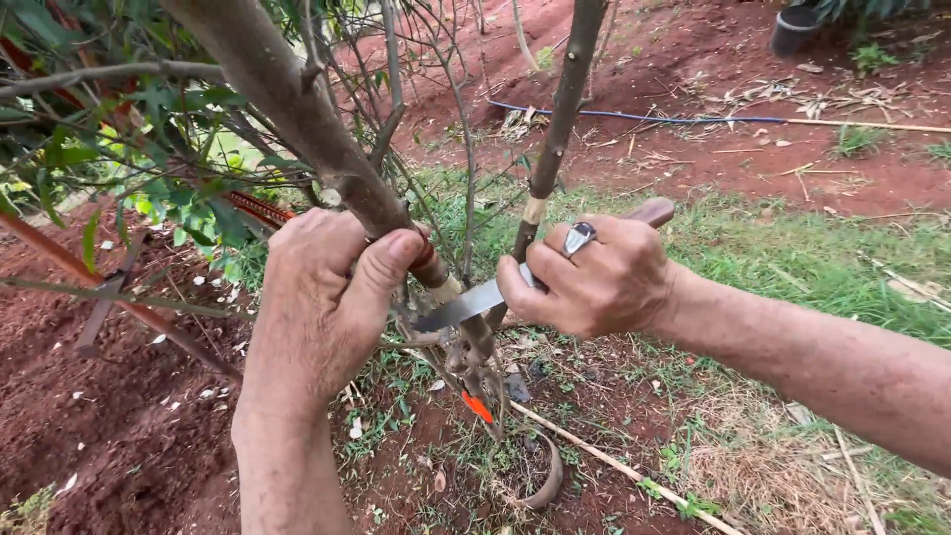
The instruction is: Scraping the bark off a tree branch using a knife, likely for air layering.
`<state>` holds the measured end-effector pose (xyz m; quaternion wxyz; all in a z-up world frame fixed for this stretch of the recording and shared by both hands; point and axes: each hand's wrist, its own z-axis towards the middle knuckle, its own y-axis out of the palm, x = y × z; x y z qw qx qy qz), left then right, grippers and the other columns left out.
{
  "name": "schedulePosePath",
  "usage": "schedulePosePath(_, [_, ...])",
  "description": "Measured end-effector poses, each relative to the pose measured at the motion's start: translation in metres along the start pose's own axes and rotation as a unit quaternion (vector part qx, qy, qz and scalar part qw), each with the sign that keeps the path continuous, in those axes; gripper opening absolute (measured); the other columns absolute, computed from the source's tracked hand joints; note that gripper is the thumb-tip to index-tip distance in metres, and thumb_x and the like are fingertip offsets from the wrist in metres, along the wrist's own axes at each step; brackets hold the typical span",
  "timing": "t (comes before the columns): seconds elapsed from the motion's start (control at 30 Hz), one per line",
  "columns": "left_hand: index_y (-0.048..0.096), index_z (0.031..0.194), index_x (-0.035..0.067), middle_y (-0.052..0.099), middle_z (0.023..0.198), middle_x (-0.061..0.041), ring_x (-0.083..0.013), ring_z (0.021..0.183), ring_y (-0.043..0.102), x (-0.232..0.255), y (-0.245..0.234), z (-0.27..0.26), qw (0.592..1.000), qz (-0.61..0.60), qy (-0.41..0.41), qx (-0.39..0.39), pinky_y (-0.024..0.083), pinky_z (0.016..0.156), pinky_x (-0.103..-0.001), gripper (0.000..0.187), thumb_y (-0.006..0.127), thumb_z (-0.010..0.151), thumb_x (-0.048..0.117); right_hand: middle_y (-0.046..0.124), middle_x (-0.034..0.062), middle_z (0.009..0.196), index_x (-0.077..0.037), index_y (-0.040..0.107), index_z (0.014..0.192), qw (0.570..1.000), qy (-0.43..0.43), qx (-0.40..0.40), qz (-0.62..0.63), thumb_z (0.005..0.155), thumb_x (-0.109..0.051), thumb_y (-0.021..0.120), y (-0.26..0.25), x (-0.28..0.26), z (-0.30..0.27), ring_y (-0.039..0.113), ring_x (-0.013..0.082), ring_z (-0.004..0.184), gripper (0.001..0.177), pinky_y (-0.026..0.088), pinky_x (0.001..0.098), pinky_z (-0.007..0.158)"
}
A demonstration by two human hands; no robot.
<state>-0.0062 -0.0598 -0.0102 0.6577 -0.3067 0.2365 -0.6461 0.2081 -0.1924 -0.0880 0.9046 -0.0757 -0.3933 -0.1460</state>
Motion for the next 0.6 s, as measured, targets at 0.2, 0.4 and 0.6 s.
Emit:
schedulePosePath(0.2, [0.066,0.084,0.014,0.059,0.074,-0.001,-0.0231,0.072,0.054,0.006,-0.001,0.002,0.999,-0.030,0.012,0.002,0.036,0.072,-0.038,0.033,0.049,0.104,0.033,0.063,-0.0032,0.066,-0.017,0.064,0.100,0.999,0.017,0.043,0.017,0.105,-0.028,0.056,0.019,0.007,-0.010,0.065,0.0088,0.062,0.014,0.043,0.0223,0.043])
schedulePosePath(0.4, [0.074,0.094,0.016,0.065,0.079,0.000,-0.0216,0.077,0.058,0.007,0.000,0.002,1.000,-0.028,0.008,0.003,0.037,0.078,-0.037,0.033,0.048,0.103,0.034,0.057,-0.0058,0.061,-0.017,0.065,0.099,0.998,0.033,0.045,0.019,0.104,-0.023,0.055,0.024,0.010,-0.017,0.057,0.0066,0.054,0.012,0.044,0.0224,0.040])
schedulePosePath(0.6, [0.077,0.098,0.016,0.059,0.077,0.001,-0.0197,0.077,0.052,0.004,0.004,-0.001,0.999,-0.025,-0.014,0.014,0.036,0.074,-0.036,0.034,0.049,0.103,0.035,0.053,-0.0069,0.061,-0.017,0.066,0.100,0.998,0.009,0.022,0.055,0.096,-0.008,0.061,0.017,0.007,-0.017,0.053,0.0083,0.055,0.012,0.039,0.0234,0.044])
